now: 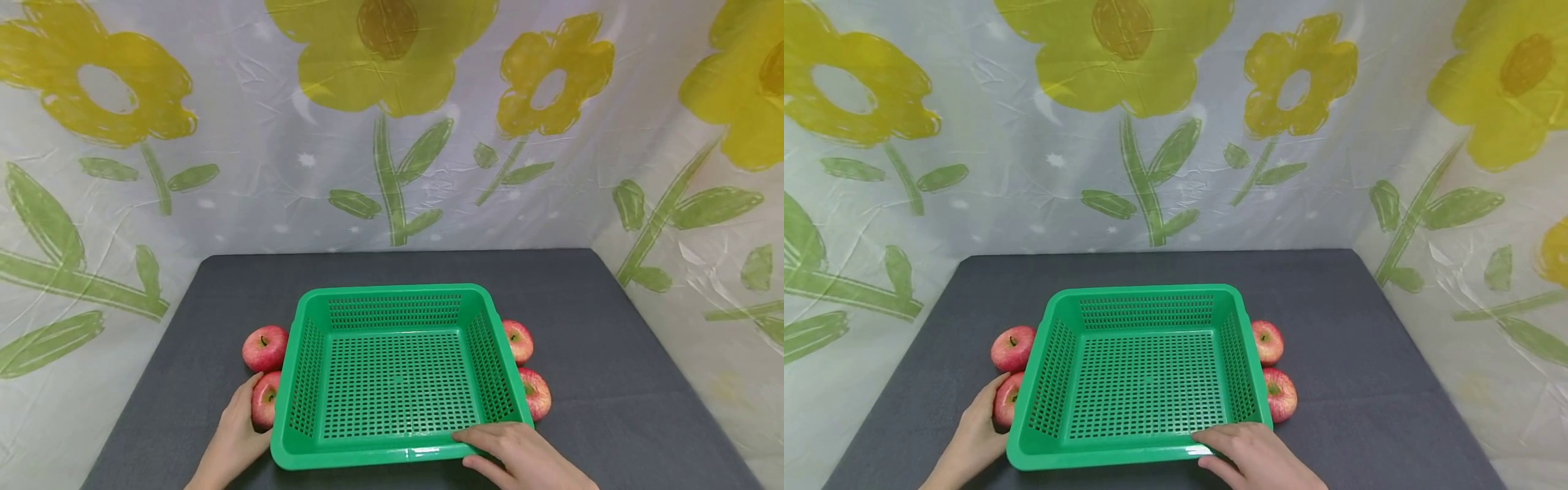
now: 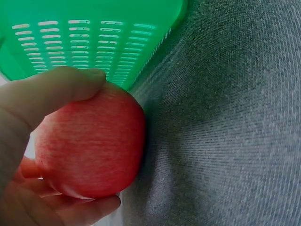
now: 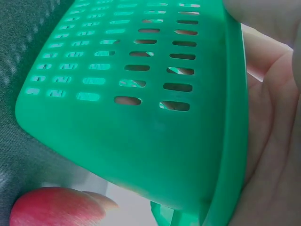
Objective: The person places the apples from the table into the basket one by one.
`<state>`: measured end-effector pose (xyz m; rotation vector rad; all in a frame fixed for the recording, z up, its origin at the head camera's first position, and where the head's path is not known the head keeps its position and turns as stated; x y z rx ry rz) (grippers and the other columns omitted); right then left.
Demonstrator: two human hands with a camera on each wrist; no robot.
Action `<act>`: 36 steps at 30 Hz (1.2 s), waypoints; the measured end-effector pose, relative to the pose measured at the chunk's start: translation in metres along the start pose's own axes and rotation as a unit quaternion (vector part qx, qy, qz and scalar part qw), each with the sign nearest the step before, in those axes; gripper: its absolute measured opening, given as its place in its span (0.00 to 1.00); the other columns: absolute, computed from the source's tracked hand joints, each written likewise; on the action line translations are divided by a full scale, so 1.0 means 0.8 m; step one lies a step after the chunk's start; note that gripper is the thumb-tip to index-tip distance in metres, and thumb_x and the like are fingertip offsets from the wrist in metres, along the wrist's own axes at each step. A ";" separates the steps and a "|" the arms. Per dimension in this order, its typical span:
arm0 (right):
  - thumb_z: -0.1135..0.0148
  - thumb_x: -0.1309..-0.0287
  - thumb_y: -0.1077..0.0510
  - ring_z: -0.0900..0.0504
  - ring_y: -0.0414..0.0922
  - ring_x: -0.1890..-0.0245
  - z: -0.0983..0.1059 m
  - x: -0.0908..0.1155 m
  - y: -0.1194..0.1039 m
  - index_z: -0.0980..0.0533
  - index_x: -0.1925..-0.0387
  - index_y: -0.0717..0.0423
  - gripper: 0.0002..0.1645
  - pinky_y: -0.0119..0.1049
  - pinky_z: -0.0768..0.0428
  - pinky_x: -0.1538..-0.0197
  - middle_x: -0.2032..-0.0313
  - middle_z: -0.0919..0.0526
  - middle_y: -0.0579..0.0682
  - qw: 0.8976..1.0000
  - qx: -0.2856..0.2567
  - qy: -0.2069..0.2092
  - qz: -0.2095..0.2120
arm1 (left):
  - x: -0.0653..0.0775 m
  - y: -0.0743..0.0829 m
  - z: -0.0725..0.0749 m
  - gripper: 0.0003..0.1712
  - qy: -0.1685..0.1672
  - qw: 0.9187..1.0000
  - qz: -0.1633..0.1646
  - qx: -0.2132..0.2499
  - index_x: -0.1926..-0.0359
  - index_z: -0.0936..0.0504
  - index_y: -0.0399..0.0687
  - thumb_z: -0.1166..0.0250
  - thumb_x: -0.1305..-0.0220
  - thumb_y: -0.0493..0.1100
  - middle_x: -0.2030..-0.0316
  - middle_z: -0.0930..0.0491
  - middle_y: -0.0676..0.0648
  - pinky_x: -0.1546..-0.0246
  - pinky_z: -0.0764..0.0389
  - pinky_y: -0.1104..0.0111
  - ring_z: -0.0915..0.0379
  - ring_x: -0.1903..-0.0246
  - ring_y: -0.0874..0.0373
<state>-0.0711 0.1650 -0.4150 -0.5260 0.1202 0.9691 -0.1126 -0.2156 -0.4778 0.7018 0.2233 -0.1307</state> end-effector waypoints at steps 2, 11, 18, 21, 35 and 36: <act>0.43 0.43 0.54 0.24 0.33 0.59 0.001 0.000 0.000 0.27 0.51 0.48 0.17 0.25 0.29 0.58 0.59 0.21 0.40 1.000 0.001 0.003 0.001 | 0.001 -0.001 0.003 0.52 0.000 1.000 0.012 0.000 0.42 0.41 0.32 0.24 0.66 0.47 0.52 0.33 0.37 0.61 0.29 0.50 0.34 0.54 0.45; 0.41 0.45 0.55 0.24 0.33 0.59 0.000 0.000 0.000 0.26 0.52 0.48 0.17 0.24 0.29 0.59 0.60 0.21 0.40 1.000 0.003 0.006 -0.004 | -0.002 0.008 0.050 0.49 0.085 0.996 0.021 -0.035 0.46 0.38 0.29 0.24 0.67 0.47 0.56 0.32 0.34 0.67 0.30 0.48 0.33 0.60 0.43; 0.41 0.45 0.56 0.24 0.32 0.60 0.000 0.001 0.001 0.26 0.52 0.48 0.17 0.24 0.29 0.58 0.60 0.21 0.40 1.000 -0.008 0.000 -0.010 | -0.025 0.036 0.101 0.49 0.116 0.992 0.017 -0.042 0.45 0.38 0.31 0.24 0.68 0.45 0.55 0.32 0.36 0.68 0.31 0.49 0.34 0.61 0.45; 0.42 0.45 0.56 0.24 0.33 0.60 -0.001 0.000 0.001 0.26 0.52 0.48 0.16 0.24 0.29 0.58 0.60 0.21 0.39 1.000 -0.013 -0.004 -0.012 | -0.039 0.053 0.116 0.49 0.114 0.993 -0.006 -0.035 0.44 0.38 0.33 0.23 0.68 0.45 0.54 0.32 0.39 0.67 0.30 0.61 0.34 0.61 0.49; 0.44 0.43 0.55 0.24 0.31 0.59 -0.001 -0.001 0.000 0.26 0.53 0.51 0.15 0.25 0.28 0.58 0.59 0.21 0.40 1.000 -0.008 0.001 -0.001 | -0.112 0.126 0.098 0.47 0.032 0.991 -0.131 0.016 0.44 0.39 0.39 0.25 0.66 0.45 0.54 0.32 0.45 0.72 0.26 0.59 0.35 0.59 0.54; 0.44 0.43 0.55 0.25 0.31 0.58 -0.001 -0.001 0.000 0.26 0.53 0.51 0.15 0.25 0.28 0.58 0.59 0.21 0.40 1.000 -0.010 -0.001 -0.002 | -0.116 0.129 0.093 0.47 0.022 0.991 -0.134 0.021 0.43 0.39 0.39 0.25 0.65 0.46 0.53 0.32 0.46 0.72 0.26 0.59 0.35 0.59 0.54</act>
Point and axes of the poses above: each hand's wrist, its own x-axis away from the middle knuckle, its own z-axis out of the back of the hand, y = z × x, the point moved 5 cm from there along -x, towards the middle knuckle
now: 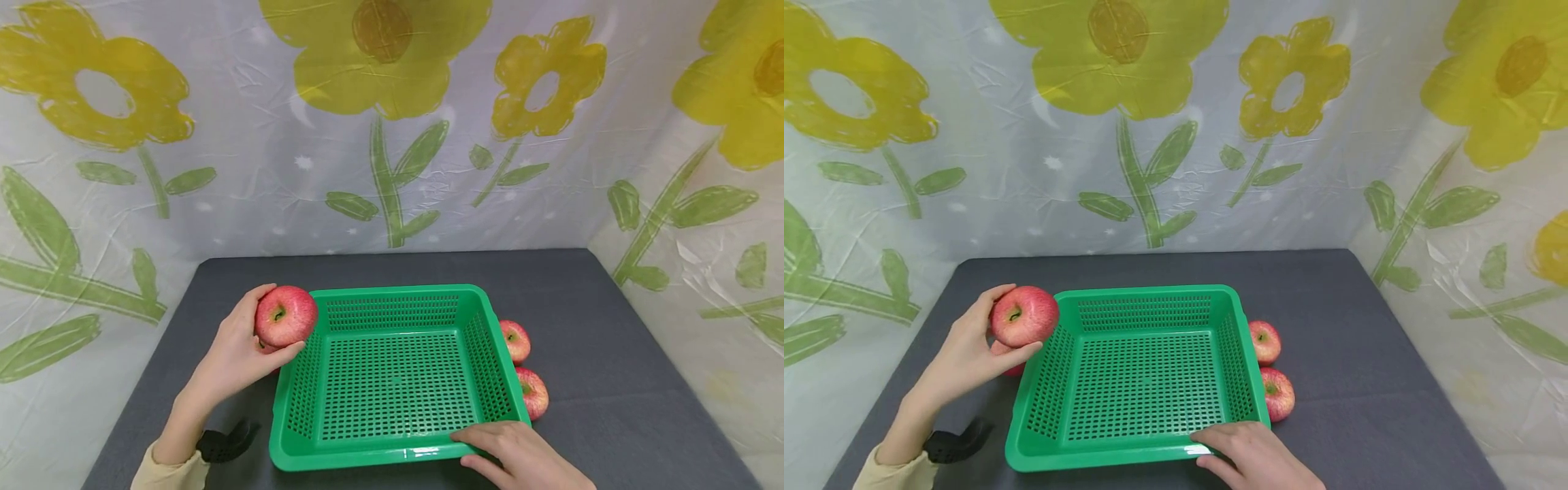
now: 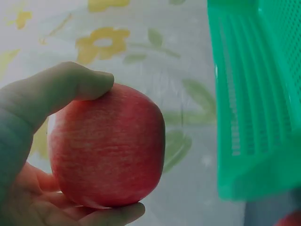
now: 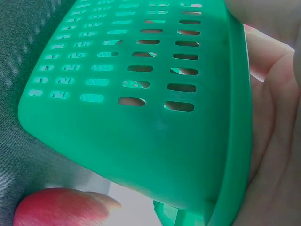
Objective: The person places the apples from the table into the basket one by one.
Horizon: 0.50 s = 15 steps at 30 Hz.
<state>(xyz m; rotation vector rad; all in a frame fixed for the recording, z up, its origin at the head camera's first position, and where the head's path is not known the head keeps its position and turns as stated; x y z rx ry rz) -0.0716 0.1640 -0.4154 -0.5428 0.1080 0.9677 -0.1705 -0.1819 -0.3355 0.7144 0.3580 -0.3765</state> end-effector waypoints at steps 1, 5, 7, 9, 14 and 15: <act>0.44 0.43 0.55 0.25 0.31 0.58 0.000 0.000 0.000 0.26 0.53 0.52 0.15 0.26 0.28 0.58 0.59 0.21 0.40 1.000 -0.001 -0.002 0.000 | -0.005 0.001 -0.005 0.47 -0.010 1.000 -0.003 0.007 0.43 0.40 0.39 0.25 0.64 0.46 0.53 0.32 0.46 0.71 0.26 0.60 0.35 0.58 0.54; 0.43 0.44 0.56 0.25 0.31 0.58 -0.001 0.000 0.000 0.26 0.53 0.52 0.16 0.25 0.28 0.57 0.59 0.21 0.40 1.000 -0.002 -0.003 0.000 | -0.021 0.008 -0.025 0.47 -0.037 0.999 -0.019 0.026 0.42 0.41 0.40 0.26 0.62 0.48 0.51 0.34 0.48 0.68 0.27 0.61 0.36 0.56 0.55; 0.43 0.44 0.56 0.25 0.31 0.58 -0.001 -0.001 -0.001 0.26 0.53 0.52 0.16 0.25 0.28 0.57 0.59 0.21 0.40 1.000 -0.001 -0.002 0.002 | -0.028 0.012 -0.033 0.47 -0.049 0.998 -0.028 0.033 0.42 0.41 0.40 0.27 0.62 0.48 0.50 0.34 0.48 0.67 0.27 0.61 0.36 0.55 0.56; 0.42 0.44 0.57 0.25 0.31 0.58 0.000 -0.001 -0.001 0.26 0.53 0.52 0.16 0.25 0.28 0.57 0.59 0.21 0.40 1.000 -0.002 -0.002 0.003 | -0.034 0.015 -0.041 0.48 -0.059 0.997 -0.034 0.036 0.41 0.42 0.40 0.27 0.62 0.49 0.50 0.35 0.48 0.65 0.27 0.60 0.36 0.55 0.55; 0.42 0.45 0.57 0.24 0.32 0.59 0.000 0.000 -0.001 0.26 0.53 0.52 0.16 0.25 0.28 0.58 0.59 0.21 0.39 1.000 -0.004 -0.003 -0.001 | -0.047 0.020 -0.063 0.48 -0.096 0.993 -0.048 0.040 0.42 0.42 0.40 0.28 0.61 0.50 0.49 0.38 0.46 0.64 0.27 0.62 0.37 0.55 0.55; 0.42 0.45 0.57 0.24 0.32 0.59 0.000 0.000 0.000 0.26 0.53 0.51 0.16 0.25 0.28 0.58 0.59 0.22 0.39 1.000 -0.005 -0.003 -0.003 | -0.050 0.020 -0.068 0.47 -0.104 0.992 -0.049 0.041 0.42 0.42 0.40 0.28 0.61 0.50 0.49 0.38 0.46 0.64 0.27 0.62 0.37 0.55 0.56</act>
Point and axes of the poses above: each hand's wrist, its own x-axis away from the middle knuckle, its own z-axis out of the back of the hand, y = z × x, the point moved 5 cm from there along -x, towards the middle knuckle
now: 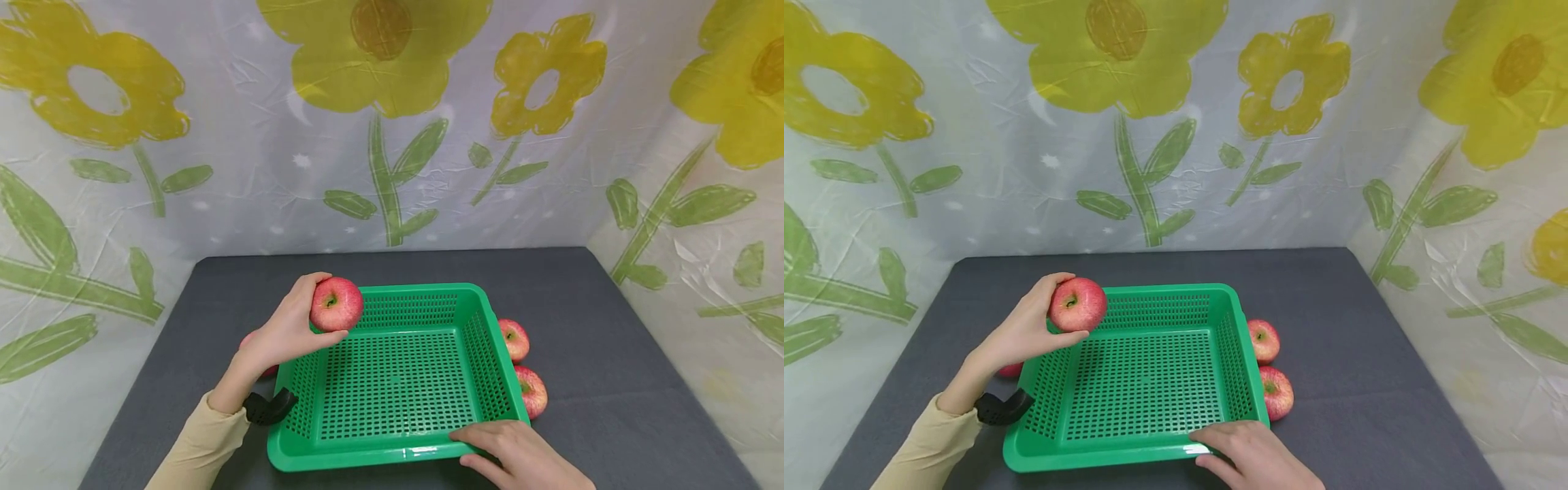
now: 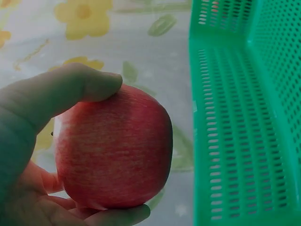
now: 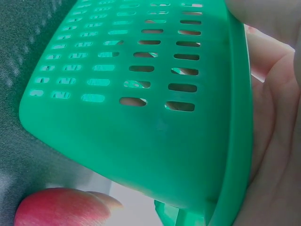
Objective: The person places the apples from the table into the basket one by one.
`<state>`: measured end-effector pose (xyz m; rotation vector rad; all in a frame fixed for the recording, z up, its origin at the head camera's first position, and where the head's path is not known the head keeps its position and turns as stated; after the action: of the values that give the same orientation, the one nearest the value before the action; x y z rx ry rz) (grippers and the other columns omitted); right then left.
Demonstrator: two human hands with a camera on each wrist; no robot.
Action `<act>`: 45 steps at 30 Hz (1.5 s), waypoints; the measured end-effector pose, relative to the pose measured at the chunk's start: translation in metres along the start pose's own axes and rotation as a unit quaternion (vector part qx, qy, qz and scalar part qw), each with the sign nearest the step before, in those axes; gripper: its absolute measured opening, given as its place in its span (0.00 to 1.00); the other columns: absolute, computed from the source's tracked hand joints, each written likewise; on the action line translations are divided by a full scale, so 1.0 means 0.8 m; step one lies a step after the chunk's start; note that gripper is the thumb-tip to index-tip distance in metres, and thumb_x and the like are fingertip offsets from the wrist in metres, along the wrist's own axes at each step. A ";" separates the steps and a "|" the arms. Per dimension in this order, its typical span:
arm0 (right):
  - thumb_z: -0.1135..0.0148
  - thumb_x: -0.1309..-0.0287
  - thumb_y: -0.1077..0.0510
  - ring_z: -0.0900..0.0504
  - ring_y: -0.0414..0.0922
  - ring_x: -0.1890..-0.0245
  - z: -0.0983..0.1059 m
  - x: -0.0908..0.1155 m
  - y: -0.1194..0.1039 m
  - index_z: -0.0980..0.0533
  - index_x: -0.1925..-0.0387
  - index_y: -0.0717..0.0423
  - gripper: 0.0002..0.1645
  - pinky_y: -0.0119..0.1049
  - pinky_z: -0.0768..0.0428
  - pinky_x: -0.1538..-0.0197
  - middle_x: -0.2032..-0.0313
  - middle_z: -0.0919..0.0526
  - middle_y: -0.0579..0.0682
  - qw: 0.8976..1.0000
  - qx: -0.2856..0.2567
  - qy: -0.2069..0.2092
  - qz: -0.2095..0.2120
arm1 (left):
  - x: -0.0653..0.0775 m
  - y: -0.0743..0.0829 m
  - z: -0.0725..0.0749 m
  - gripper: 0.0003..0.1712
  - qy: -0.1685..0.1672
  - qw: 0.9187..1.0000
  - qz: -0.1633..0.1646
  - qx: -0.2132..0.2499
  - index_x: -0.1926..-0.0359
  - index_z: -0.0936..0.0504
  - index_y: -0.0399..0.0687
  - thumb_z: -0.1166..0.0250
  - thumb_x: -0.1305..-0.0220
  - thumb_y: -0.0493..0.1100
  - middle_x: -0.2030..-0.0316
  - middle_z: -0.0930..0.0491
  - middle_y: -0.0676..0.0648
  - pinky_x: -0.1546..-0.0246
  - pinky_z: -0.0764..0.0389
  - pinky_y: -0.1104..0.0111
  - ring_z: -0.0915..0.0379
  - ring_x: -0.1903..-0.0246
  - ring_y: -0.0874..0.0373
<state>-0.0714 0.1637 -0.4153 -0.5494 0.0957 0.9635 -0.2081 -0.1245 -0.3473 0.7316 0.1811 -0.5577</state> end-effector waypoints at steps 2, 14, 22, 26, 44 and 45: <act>0.42 0.45 0.57 0.25 0.31 0.59 0.000 0.000 0.000 0.26 0.53 0.51 0.16 0.25 0.28 0.58 0.59 0.22 0.38 1.000 0.000 0.000 -0.004 | -0.006 -0.002 -0.010 0.46 -0.017 1.000 -0.001 0.004 0.43 0.42 0.40 0.28 0.61 0.49 0.50 0.38 0.46 0.64 0.27 0.64 0.37 0.56 0.57; 0.43 0.43 0.54 0.25 0.30 0.58 -0.001 0.001 0.002 0.26 0.53 0.50 0.16 0.24 0.29 0.57 0.59 0.22 0.37 1.000 -0.002 -0.004 -0.017 | -0.027 -0.023 -0.066 0.44 -0.111 0.993 0.026 0.039 0.45 0.42 0.38 0.29 0.59 0.47 0.54 0.37 0.44 0.69 0.27 0.68 0.34 0.62 0.57; 0.42 0.45 0.56 0.25 0.31 0.58 0.000 0.000 0.001 0.26 0.52 0.50 0.16 0.26 0.28 0.57 0.58 0.22 0.38 1.000 0.003 0.000 -0.010 | -0.031 -0.030 -0.091 0.43 -0.146 0.989 0.032 0.019 0.46 0.41 0.36 0.28 0.61 0.46 0.55 0.37 0.44 0.69 0.28 0.69 0.34 0.63 0.57; 0.43 0.44 0.56 0.25 0.31 0.58 0.000 0.000 0.001 0.26 0.52 0.50 0.16 0.26 0.28 0.57 0.58 0.22 0.38 1.000 0.004 -0.001 -0.007 | -0.027 -0.037 -0.103 0.43 -0.164 0.985 0.045 0.004 0.47 0.41 0.36 0.28 0.62 0.46 0.57 0.37 0.44 0.71 0.28 0.70 0.34 0.65 0.59; 0.43 0.44 0.54 0.24 0.33 0.60 -0.001 0.001 0.000 0.26 0.53 0.50 0.16 0.27 0.28 0.59 0.59 0.21 0.38 0.999 0.027 0.016 0.010 | -0.017 -0.047 -0.113 0.44 -0.210 0.970 0.105 -0.069 0.48 0.38 0.33 0.28 0.62 0.52 0.61 0.33 0.45 0.72 0.29 0.65 0.33 0.66 0.56; 0.42 0.44 0.54 0.23 0.33 0.60 0.000 0.001 0.000 0.26 0.53 0.50 0.16 0.26 0.28 0.59 0.60 0.21 0.38 0.999 0.028 0.018 0.012 | -0.017 -0.048 -0.114 0.43 -0.212 0.969 0.106 -0.065 0.49 0.38 0.33 0.28 0.62 0.51 0.61 0.33 0.45 0.71 0.29 0.65 0.34 0.66 0.56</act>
<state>-0.0708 0.1638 -0.4155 -0.5152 0.1616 0.9719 -0.2369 -0.0807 -0.4320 0.4833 -0.2538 -0.4814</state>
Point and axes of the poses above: each hand's wrist, its own x-axis away from the middle knuckle, its own z-axis out of the back of the hand, y = z × x, the point moved 5 cm from there along -x, towards the middle knuckle
